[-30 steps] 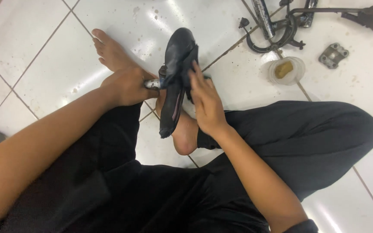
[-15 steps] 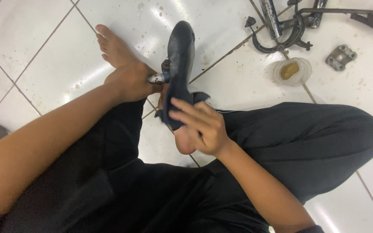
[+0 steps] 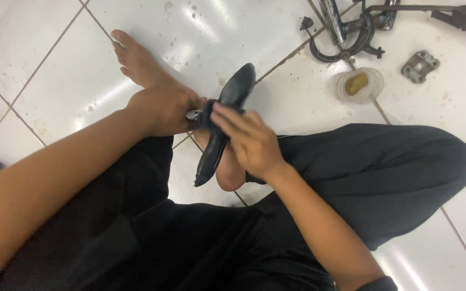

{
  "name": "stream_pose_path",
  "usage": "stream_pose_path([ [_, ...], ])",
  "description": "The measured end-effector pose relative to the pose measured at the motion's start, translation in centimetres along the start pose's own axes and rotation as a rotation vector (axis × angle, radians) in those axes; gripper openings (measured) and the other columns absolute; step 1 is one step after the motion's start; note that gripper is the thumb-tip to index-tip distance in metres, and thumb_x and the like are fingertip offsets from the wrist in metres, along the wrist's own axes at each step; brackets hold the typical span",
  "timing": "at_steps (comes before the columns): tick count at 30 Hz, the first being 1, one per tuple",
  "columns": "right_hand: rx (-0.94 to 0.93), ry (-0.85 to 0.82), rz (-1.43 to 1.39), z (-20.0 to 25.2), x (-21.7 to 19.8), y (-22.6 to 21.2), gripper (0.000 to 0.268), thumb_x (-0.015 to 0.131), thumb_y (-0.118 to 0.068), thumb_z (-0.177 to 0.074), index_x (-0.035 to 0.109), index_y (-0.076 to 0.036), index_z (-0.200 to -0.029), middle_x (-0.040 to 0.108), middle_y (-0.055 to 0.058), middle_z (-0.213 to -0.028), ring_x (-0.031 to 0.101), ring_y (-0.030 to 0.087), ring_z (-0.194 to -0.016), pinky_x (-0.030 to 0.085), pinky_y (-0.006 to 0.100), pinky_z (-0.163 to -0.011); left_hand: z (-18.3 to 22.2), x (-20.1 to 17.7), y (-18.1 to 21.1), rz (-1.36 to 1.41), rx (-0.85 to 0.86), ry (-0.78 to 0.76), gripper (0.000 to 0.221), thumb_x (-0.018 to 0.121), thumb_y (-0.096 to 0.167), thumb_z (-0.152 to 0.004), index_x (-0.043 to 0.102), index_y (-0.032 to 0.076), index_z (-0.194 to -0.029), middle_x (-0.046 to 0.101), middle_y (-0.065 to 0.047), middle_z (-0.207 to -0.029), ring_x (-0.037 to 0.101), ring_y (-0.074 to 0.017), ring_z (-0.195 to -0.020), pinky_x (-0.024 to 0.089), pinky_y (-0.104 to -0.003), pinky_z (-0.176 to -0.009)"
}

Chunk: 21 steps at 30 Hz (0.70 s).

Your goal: Polishing a bicycle seat and its metal post using a cloth and cleaning solution while sitting on the floor.

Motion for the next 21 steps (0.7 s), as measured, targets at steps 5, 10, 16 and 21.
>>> stream_pose_path([
  [5,0.077,0.155,0.033,-1.2,-1.0,3.8,0.04,0.045,0.0,-0.107,0.06,-0.01,-0.143,0.057,0.015,-0.147,0.062,0.03,-0.116,0.052,0.037,-0.097,-0.2,-0.3,0.5,0.021,0.039,0.013,0.034,0.069,0.032,-0.09,0.077,0.004,-0.109,0.077,-0.017,-0.091,0.076,-0.0327,-0.093,0.06,-0.042,-0.081],
  [10,0.645,0.255,-0.244,0.7,-2.2,8.9,0.041,0.041,-0.001,-0.111,0.047,-0.003,-0.151,0.048,0.019,-0.154,0.046,0.031,-0.141,0.037,0.046,-0.119,-0.3,0.3,0.7,-0.077,0.026,-0.114,0.031,0.071,0.03,-0.087,0.077,0.006,-0.106,0.078,-0.015,-0.087,0.077,-0.029,-0.09,0.059,-0.038,-0.082],
  [16,0.834,0.263,-0.423,2.8,-1.0,9.2,0.042,0.048,-0.007,-0.105,0.052,-0.002,-0.147,0.054,0.022,-0.148,0.052,0.028,-0.134,0.037,0.045,-0.118,-0.2,0.1,0.2,-0.055,-0.001,-0.096,0.03,0.071,0.027,-0.087,0.077,0.004,-0.105,0.076,-0.016,-0.083,0.077,-0.0297,-0.087,0.059,-0.038,-0.078],
  [21,0.371,-0.006,-0.282,-0.2,-0.2,1.5,0.041,0.053,-0.002,-0.098,0.07,-0.017,-0.132,0.073,0.003,-0.128,0.07,0.019,-0.097,0.056,0.033,-0.089,-1.0,2.2,-0.9,-0.15,0.039,-0.087,0.038,0.065,0.038,-0.091,0.078,0.003,-0.098,0.076,-0.014,-0.079,0.076,-0.0266,-0.081,0.06,-0.038,-0.075],
])
Point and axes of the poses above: each hand's wrist, its own z-axis away from the middle knuckle, its own x-axis out of the palm, y = z × x, the point moved 9 cm from there along -z, towards the middle knuckle
